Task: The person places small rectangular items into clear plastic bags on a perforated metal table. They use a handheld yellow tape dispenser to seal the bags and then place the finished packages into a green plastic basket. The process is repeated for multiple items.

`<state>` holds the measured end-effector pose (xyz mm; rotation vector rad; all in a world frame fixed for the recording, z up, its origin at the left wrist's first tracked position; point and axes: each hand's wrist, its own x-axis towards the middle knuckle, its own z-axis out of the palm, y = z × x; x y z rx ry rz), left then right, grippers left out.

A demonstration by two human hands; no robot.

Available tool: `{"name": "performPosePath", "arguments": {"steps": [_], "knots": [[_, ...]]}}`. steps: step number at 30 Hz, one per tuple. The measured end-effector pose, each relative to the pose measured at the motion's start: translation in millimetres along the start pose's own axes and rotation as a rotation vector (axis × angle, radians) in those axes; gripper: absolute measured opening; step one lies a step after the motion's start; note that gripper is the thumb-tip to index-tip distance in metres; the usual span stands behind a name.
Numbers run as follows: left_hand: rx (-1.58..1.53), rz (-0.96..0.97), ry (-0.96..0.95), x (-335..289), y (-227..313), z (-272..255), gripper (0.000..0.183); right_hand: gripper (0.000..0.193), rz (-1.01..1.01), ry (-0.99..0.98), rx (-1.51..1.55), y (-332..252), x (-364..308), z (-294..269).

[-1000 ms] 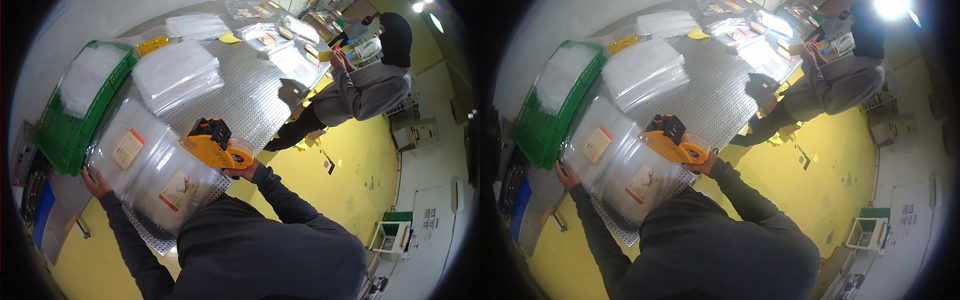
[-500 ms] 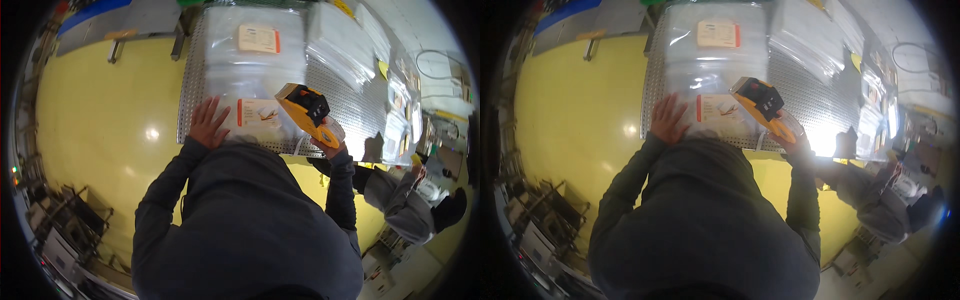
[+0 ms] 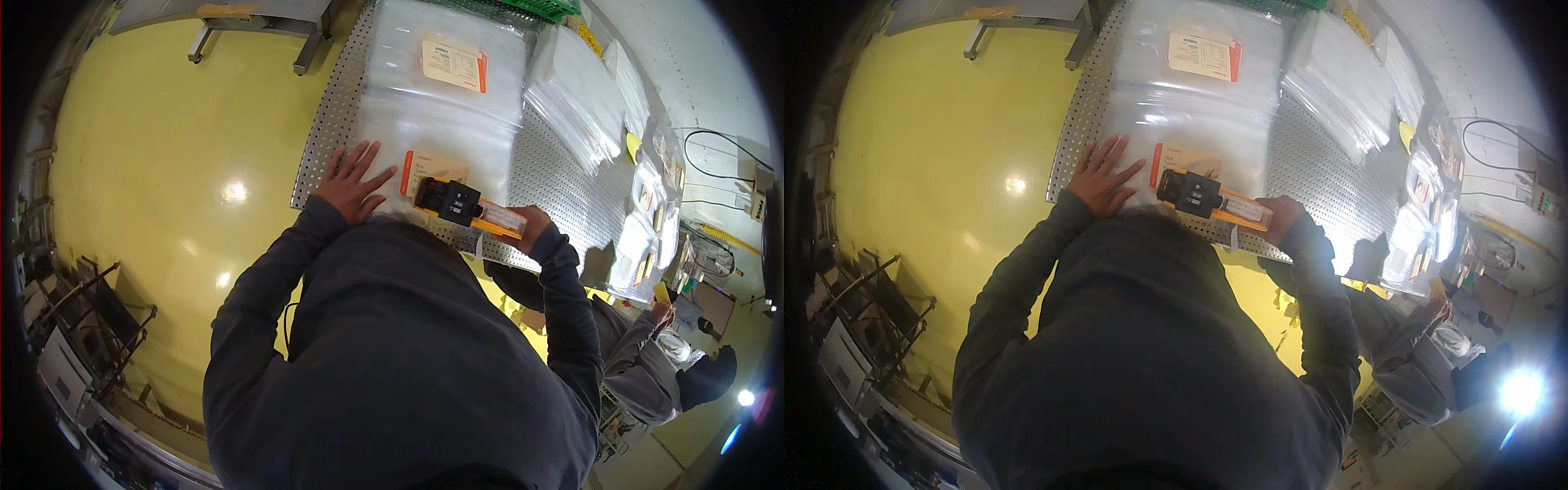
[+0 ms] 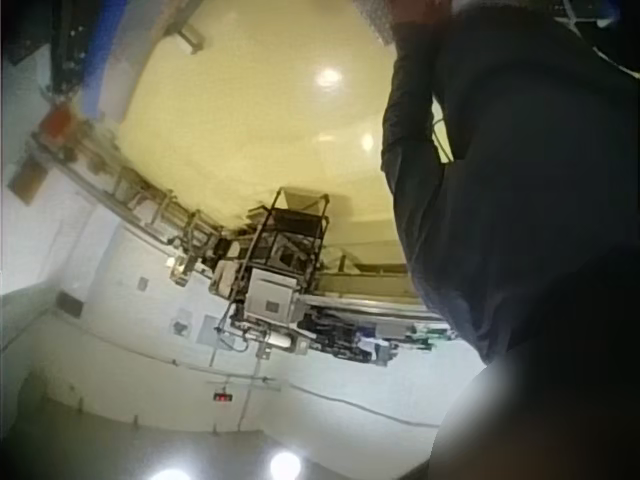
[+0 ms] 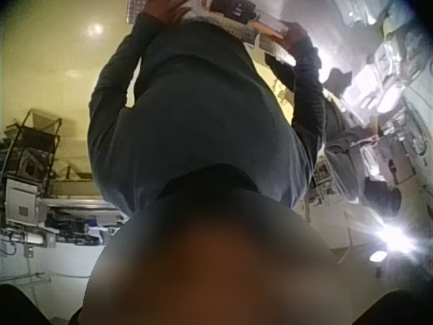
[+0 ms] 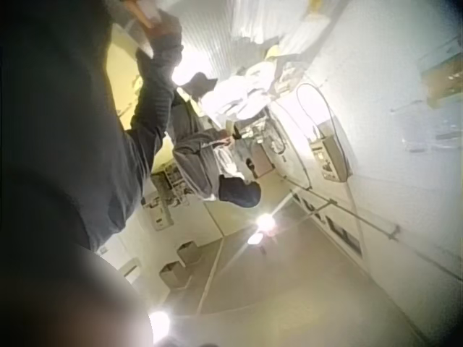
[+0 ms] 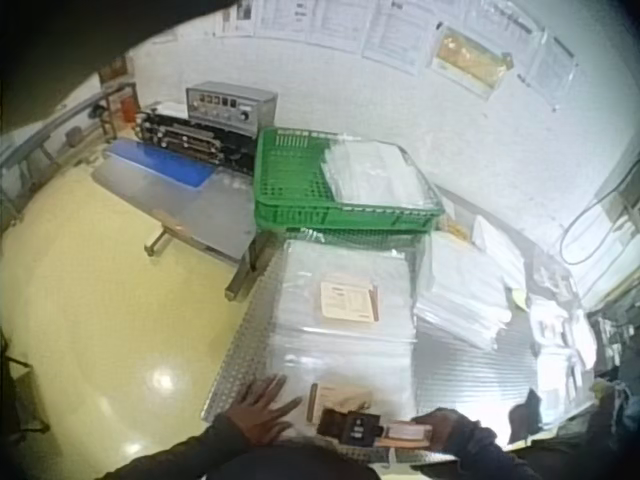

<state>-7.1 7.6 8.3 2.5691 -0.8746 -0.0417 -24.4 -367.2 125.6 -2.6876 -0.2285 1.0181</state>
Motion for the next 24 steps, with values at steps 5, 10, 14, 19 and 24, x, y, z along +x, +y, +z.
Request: {"name": "performPosePath", "arguments": {"steps": [5,10,14,19,24], "knots": [[0.017,-0.014,0.006,-0.4,0.2,5.2,0.052,0.050,0.212,0.089,-0.182,33.5,-5.4,12.8],[0.020,-0.023,0.027,2.5,0.4,8.8,0.049,0.042,-0.074,0.545,0.029,103.9,-51.3,23.2],[0.063,-0.012,0.032,6.3,3.1,3.3,0.044,0.023,0.368,0.563,1.034,121.5,-93.6,59.5],[-0.092,0.118,0.062,44.0,-2.6,-30.7,0.022,0.023,0.246,0.946,1.330,85.4,-95.3,120.6],[-0.616,-0.010,-0.084,162.1,-40.5,-58.8,0.029,0.027,0.217,1.039,1.452,54.3,-77.9,141.9]]}}
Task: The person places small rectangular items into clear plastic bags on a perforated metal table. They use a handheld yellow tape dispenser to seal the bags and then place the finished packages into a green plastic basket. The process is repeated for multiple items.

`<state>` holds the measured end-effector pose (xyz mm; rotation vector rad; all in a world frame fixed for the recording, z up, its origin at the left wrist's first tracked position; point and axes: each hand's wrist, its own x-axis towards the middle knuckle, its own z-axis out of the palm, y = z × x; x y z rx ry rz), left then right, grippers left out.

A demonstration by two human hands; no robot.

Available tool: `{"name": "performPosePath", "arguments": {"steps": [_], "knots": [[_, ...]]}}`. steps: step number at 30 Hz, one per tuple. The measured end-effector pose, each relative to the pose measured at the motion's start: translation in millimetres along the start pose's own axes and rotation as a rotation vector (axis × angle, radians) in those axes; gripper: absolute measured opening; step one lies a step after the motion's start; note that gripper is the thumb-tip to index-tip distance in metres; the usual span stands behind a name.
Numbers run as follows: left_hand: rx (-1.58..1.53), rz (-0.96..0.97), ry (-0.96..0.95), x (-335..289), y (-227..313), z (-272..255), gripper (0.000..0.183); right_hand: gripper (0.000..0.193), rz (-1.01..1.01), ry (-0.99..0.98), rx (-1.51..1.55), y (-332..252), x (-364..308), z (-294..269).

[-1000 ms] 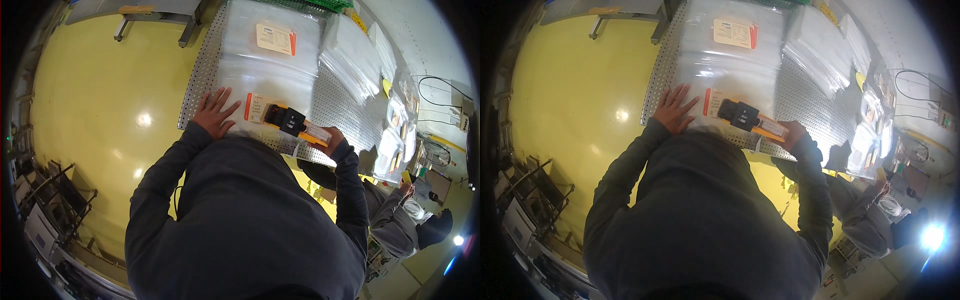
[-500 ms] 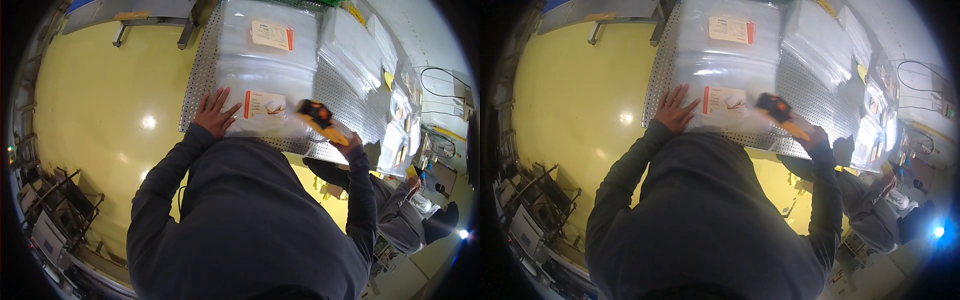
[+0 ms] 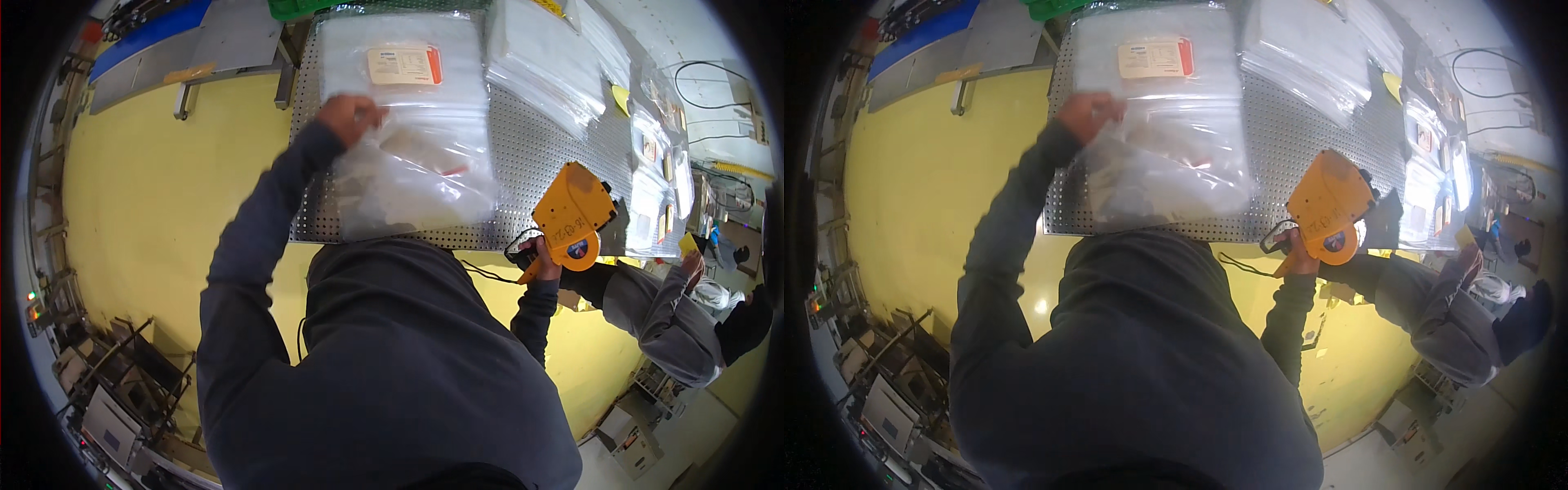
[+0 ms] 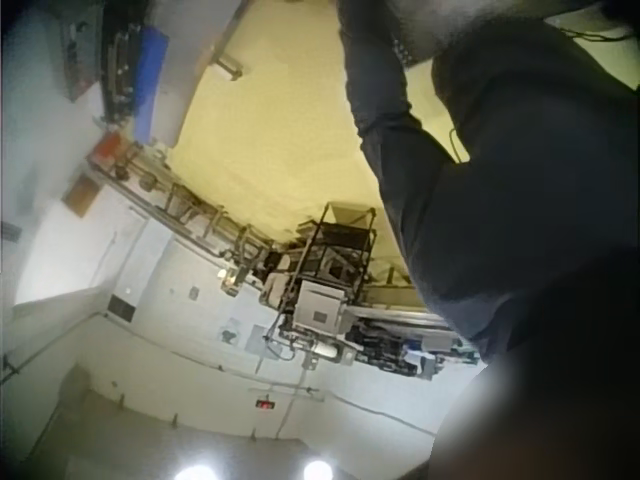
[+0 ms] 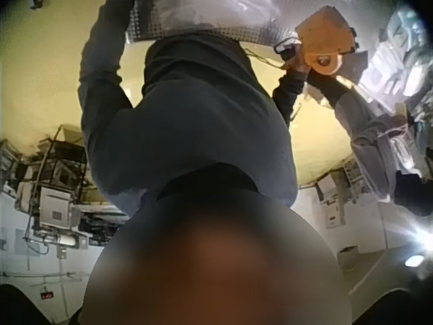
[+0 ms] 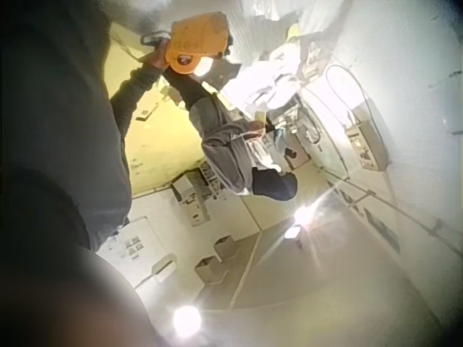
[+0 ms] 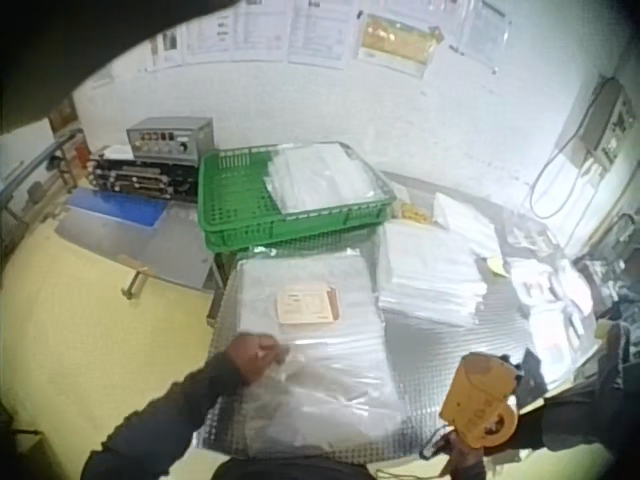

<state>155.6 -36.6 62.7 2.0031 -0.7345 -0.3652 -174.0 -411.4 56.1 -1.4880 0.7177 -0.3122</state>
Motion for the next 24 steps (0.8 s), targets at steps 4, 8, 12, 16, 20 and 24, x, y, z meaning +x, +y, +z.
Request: {"name": "performPosePath", "arguments": {"steps": [4,8,12,16,20,24], "knots": [[-0.140,-0.236,0.117,111.0,-38.7,-29.5,0.036,0.025,0.022,-0.030,0.082,6.5,-1.9,13.0],[0.277,-0.458,0.624,163.4,-74.8,-48.2,0.039,0.028,-0.064,-0.161,0.052,13.4,-6.3,14.9],[0.061,0.000,1.332,111.6,-66.6,-22.0,0.024,0.041,0.063,-0.359,0.223,11.4,-19.0,12.5],[0.294,0.162,0.664,11.1,-37.3,35.9,0.034,0.043,0.137,-0.438,0.340,7.4,-19.9,18.2],[0.661,0.065,0.355,-22.5,-29.6,68.1,0.059,0.030,0.200,-0.367,0.193,10.0,9.0,21.0],[0.785,-0.075,0.347,-4.4,-38.3,66.8,0.068,0.031,0.425,-0.265,0.284,12.7,38.4,7.0]]}}
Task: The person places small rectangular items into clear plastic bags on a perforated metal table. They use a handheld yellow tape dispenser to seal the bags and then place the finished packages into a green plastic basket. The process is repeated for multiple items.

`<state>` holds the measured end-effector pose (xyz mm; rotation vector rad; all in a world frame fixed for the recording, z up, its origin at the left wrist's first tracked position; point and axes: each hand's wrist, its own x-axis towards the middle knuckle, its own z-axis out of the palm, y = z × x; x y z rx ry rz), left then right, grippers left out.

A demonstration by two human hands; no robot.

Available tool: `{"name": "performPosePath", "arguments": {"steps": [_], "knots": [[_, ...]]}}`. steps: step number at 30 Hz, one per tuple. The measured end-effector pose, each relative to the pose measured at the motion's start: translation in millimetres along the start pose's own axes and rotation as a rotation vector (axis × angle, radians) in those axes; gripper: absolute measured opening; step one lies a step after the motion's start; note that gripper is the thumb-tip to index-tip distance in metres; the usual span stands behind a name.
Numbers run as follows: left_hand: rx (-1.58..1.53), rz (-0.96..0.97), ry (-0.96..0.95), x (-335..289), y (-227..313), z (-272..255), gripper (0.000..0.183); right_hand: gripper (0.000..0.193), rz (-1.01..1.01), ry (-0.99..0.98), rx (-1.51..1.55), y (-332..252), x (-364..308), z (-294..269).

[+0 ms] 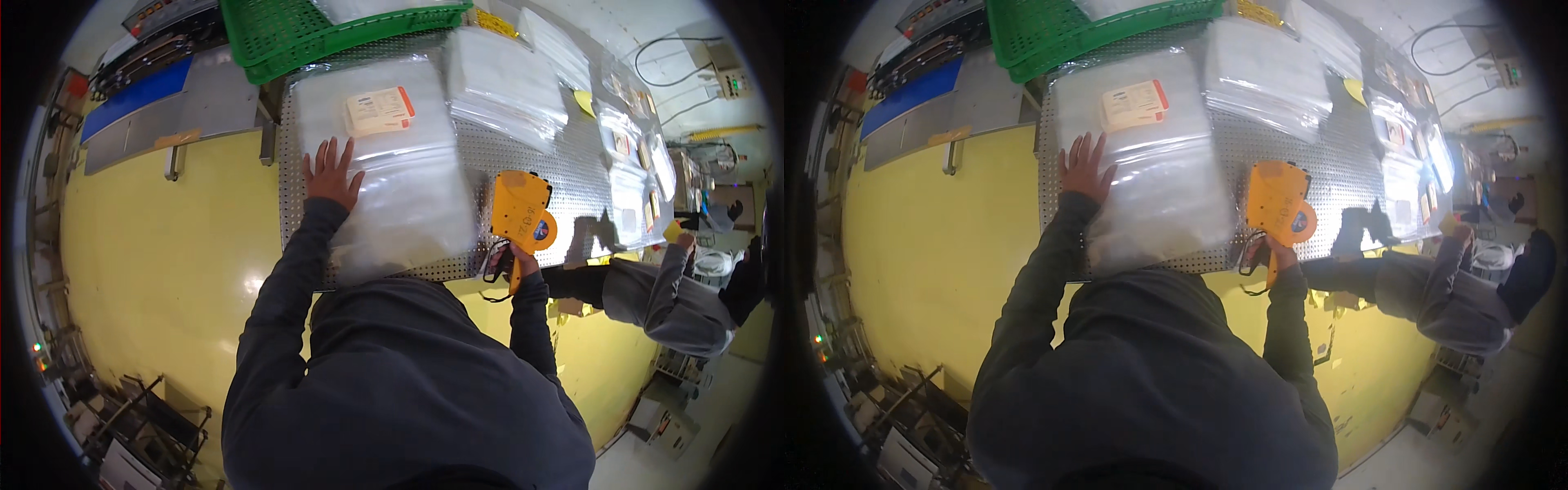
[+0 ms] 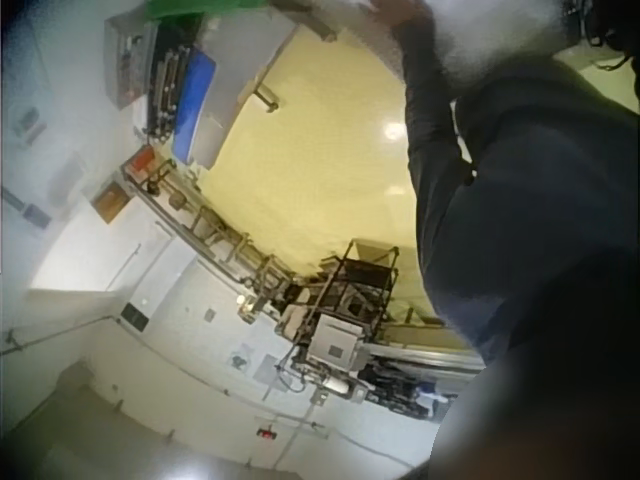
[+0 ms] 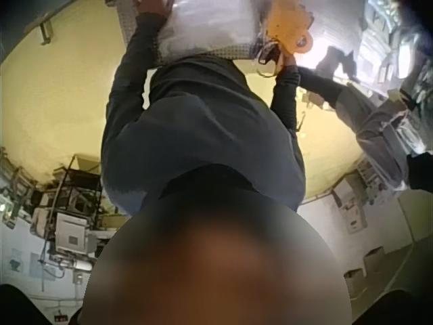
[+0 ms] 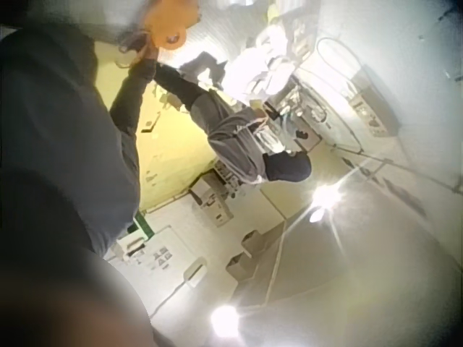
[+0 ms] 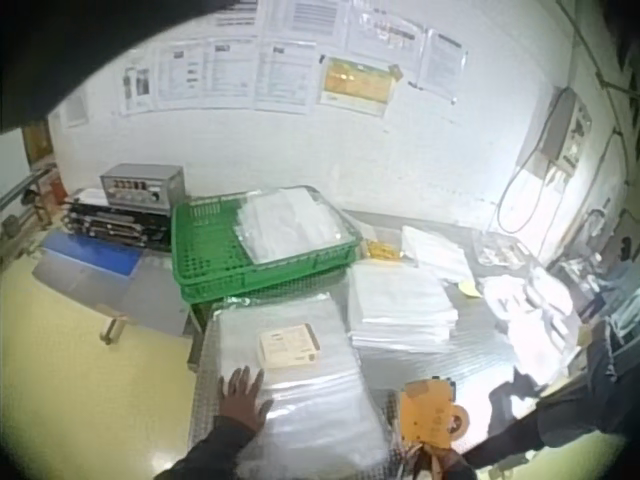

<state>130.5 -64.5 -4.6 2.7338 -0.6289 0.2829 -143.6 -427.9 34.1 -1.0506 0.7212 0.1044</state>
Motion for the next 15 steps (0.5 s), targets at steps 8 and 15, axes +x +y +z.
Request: {"name": "performPosePath", "arguments": {"steps": [8,15], "knots": [[-0.075,-0.118,0.191,2.7,-8.9,-10.8,0.070,0.029,-0.399,1.170,-0.749,-0.8,30.1,-30.2],[-0.314,-0.218,0.148,-84.7,-0.9,-24.4,0.067,0.032,-0.560,0.493,-0.614,7.3,43.2,40.6]]}}
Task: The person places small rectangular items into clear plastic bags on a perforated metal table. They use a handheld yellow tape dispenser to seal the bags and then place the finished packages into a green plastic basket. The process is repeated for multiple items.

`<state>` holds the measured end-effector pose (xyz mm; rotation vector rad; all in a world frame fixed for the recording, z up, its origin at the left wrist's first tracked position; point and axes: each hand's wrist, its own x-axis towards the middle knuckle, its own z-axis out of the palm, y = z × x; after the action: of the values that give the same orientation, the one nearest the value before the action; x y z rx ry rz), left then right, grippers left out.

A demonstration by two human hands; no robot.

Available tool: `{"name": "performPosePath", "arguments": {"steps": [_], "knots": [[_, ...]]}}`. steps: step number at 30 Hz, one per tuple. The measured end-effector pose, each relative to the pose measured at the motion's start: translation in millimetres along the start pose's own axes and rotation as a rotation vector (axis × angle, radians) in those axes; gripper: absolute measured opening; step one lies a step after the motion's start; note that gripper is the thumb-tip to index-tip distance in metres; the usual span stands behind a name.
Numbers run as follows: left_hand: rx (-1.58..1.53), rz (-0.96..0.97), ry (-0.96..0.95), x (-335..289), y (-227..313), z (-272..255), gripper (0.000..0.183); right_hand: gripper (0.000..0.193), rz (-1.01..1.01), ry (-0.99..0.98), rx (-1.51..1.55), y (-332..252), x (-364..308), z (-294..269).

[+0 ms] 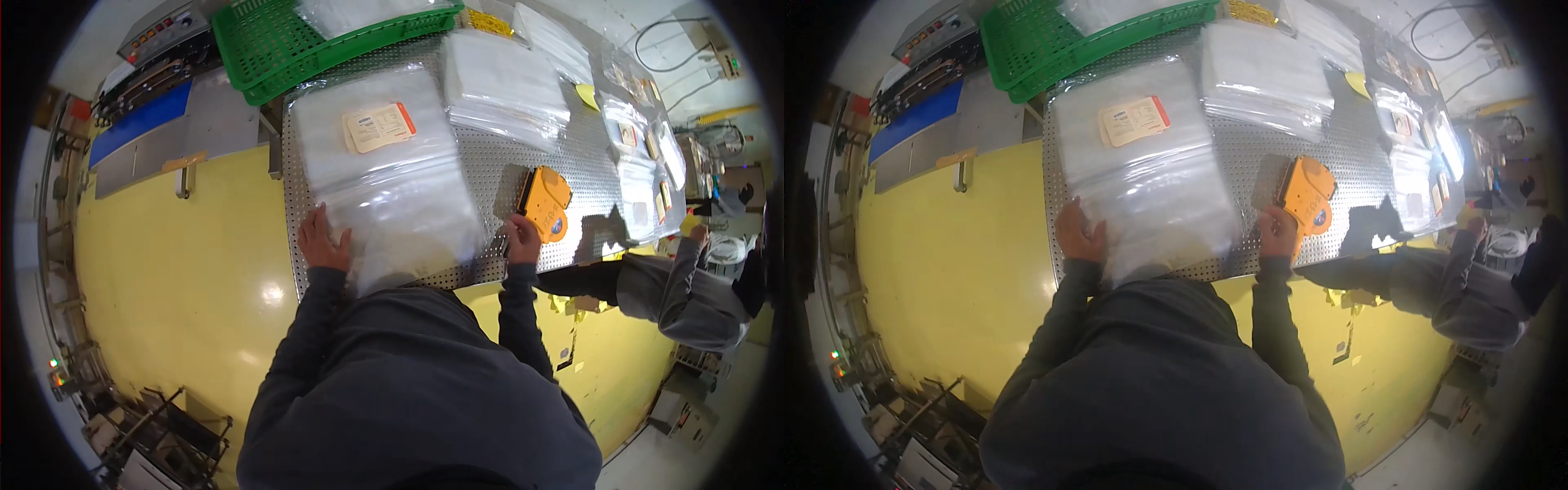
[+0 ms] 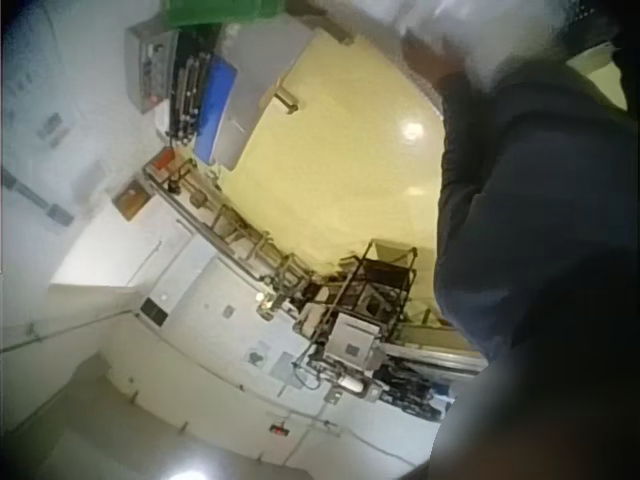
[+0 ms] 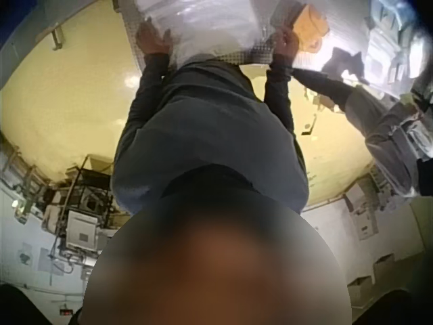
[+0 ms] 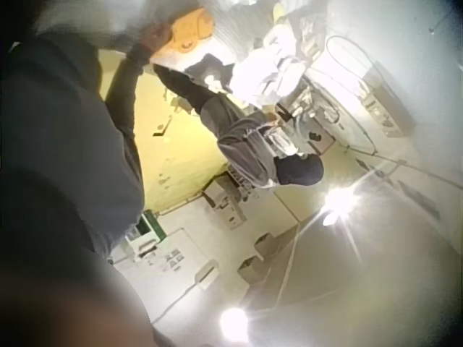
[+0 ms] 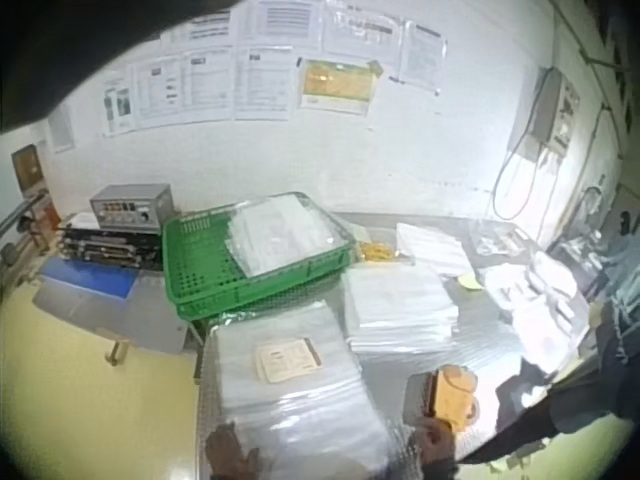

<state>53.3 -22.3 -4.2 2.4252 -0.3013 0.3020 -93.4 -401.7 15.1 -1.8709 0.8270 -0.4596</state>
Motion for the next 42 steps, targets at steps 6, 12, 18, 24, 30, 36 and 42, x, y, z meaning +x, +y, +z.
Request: {"name": "performPosePath", "arguments": {"steps": [6,12,18,24,30,36,42], "knots": [[0.015,0.005,-0.031,-10.5,-2.9,6.8,0.068,0.068,-0.127,0.029,-0.515,-17.2,16.1,101.5],[-0.161,-0.110,0.036,-20.1,-3.8,12.8,0.062,0.070,0.046,-0.109,-0.551,-10.3,24.7,107.6],[-0.167,-0.138,0.060,-18.9,-4.0,18.7,0.054,0.070,-0.132,-0.075,-0.418,3.9,20.2,115.4],[-0.192,-0.133,0.030,-13.8,-5.2,13.7,0.047,0.073,0.208,-0.156,-0.216,2.5,27.4,112.6],[-0.088,-0.130,-0.318,17.5,-10.3,-23.0,0.032,0.087,0.138,-0.384,-0.342,3.9,31.4,108.7],[0.051,0.425,-0.218,73.1,-14.7,-35.2,0.030,0.084,0.146,-0.480,-0.258,-3.7,33.5,96.2],[-0.502,0.131,-0.599,101.2,-25.4,5.5,0.030,0.066,0.103,-0.437,0.271,-68.1,6.4,75.3]]}}
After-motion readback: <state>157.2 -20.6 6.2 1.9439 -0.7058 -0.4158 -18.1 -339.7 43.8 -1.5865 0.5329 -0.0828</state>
